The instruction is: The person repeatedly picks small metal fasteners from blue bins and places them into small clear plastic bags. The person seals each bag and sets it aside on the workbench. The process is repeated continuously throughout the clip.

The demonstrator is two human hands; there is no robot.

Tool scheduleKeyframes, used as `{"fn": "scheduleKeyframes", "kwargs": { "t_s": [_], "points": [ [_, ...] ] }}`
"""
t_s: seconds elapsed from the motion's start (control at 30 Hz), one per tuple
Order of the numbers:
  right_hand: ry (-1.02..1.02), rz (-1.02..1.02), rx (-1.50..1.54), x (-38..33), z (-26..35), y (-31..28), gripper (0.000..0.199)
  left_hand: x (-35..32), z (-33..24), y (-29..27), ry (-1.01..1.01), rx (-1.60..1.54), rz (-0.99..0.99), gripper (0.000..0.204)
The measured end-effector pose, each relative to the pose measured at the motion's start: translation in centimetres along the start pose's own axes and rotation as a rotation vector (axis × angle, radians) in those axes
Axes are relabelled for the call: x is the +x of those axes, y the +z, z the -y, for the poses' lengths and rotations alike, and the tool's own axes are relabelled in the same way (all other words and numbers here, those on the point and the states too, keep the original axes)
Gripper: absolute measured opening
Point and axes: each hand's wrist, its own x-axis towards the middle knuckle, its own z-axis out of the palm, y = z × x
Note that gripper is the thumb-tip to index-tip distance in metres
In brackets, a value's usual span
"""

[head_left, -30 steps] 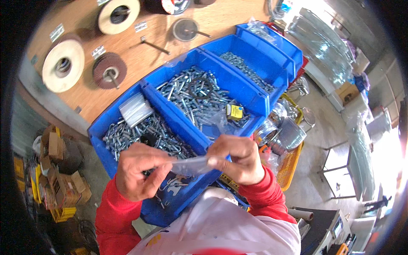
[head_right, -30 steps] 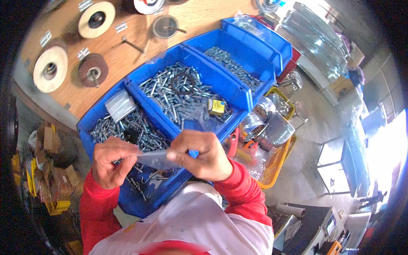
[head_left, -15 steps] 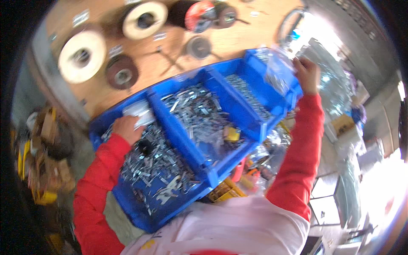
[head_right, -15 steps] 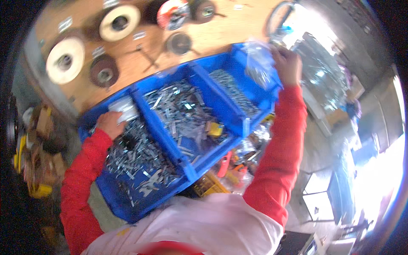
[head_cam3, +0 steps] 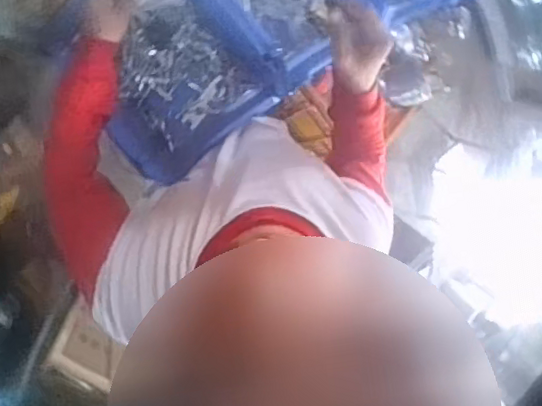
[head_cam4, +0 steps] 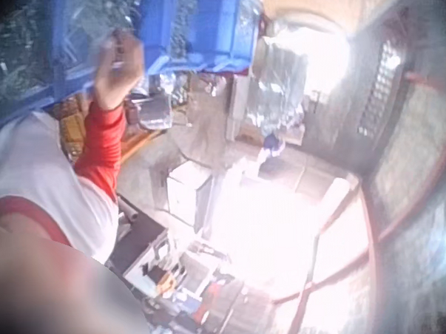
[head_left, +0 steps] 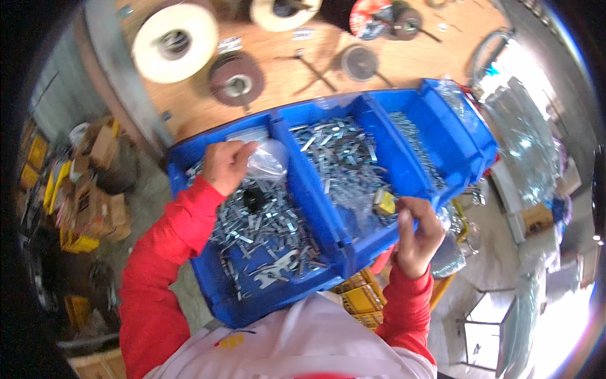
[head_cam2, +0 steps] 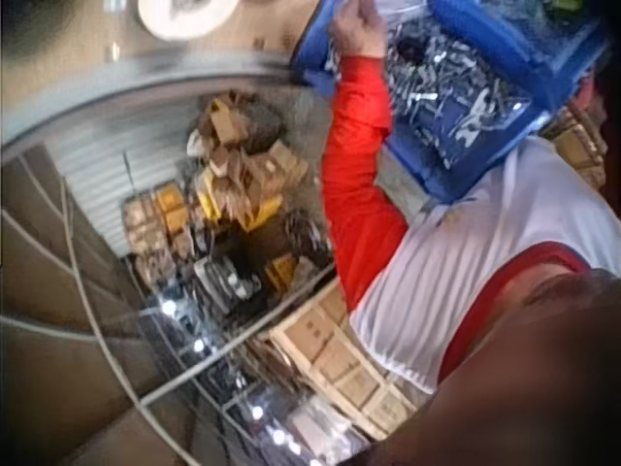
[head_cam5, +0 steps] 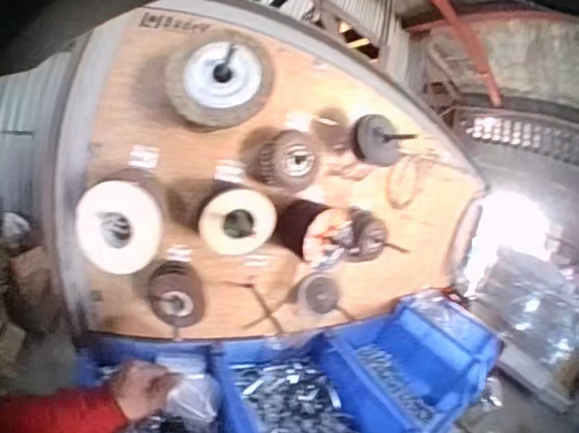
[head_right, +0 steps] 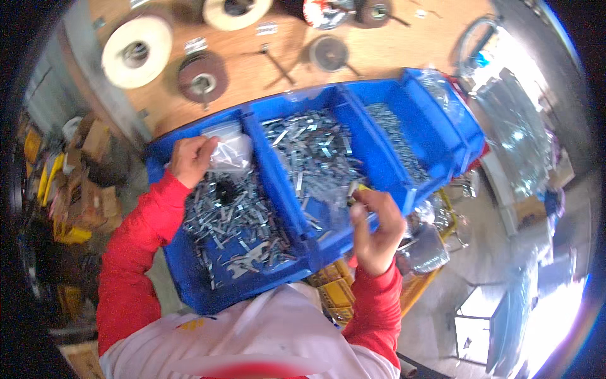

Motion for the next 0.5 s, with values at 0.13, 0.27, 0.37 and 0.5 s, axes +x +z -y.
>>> {"fn": "scheduleKeyframes", "kwargs": {
  "t_s": [0.13, 0.27, 0.37, 0.5],
  "points": [
    [-0.342, 0.425, -0.118, -2.9, 3.8, 5.5, 0.103, -3.3, -7.4, -1.9, -0.258, -0.490, 0.450, 0.052],
    [-0.041, 0.611, 0.146, -4.0, 4.3, 8.9, 0.051, -6.1, -8.8, -3.3, -0.322, -0.650, 0.612, 0.054],
    [0.123, 0.425, 0.239, -5.3, 4.4, 9.5, 0.015, -8.9, -8.2, -4.8, -0.602, -1.033, 0.553, 0.042],
    [0.335, 0.335, 0.201, -7.1, 4.7, 9.5, 0.012, -13.1, -8.9, -5.6, -0.625, -1.218, 0.497, 0.026]
  ]
}}
